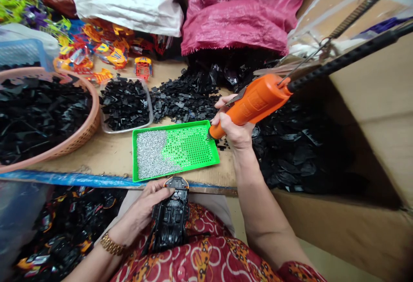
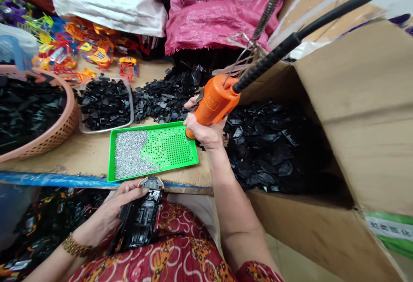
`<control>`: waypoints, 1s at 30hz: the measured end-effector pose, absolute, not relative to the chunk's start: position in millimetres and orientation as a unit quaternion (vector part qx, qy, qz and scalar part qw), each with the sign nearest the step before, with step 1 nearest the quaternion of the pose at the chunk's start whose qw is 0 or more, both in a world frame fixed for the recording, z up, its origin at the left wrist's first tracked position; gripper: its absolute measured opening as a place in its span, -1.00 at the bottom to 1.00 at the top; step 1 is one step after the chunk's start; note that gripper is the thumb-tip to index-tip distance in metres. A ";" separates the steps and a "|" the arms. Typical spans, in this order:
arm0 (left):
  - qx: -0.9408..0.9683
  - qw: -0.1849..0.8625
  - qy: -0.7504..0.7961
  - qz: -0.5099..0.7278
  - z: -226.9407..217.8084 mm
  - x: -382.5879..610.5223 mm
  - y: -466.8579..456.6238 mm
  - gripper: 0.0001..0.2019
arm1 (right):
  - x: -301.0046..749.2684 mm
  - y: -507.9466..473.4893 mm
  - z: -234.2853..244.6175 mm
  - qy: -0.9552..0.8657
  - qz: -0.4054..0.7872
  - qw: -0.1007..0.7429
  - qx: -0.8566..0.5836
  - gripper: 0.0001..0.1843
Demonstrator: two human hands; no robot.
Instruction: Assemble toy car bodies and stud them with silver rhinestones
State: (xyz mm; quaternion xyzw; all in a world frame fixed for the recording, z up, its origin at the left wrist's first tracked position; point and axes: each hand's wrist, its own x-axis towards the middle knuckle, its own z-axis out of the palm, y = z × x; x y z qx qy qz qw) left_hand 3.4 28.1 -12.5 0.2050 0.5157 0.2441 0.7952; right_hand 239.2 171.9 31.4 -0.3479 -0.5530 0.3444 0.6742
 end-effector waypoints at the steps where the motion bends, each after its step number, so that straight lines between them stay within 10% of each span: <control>1: 0.206 0.794 0.518 0.244 -13.1 3.4 28.1 -0.57 | 239.0 171.6 31.8 -0.551 0.344 0.674 -0.351 -0.67; 30: 0.225 0.786 0.509 0.270 -8.9 4.2 27.2 -0.59 | 228.7 171.6 31.0 -0.544 0.346 0.685 -0.337 -0.70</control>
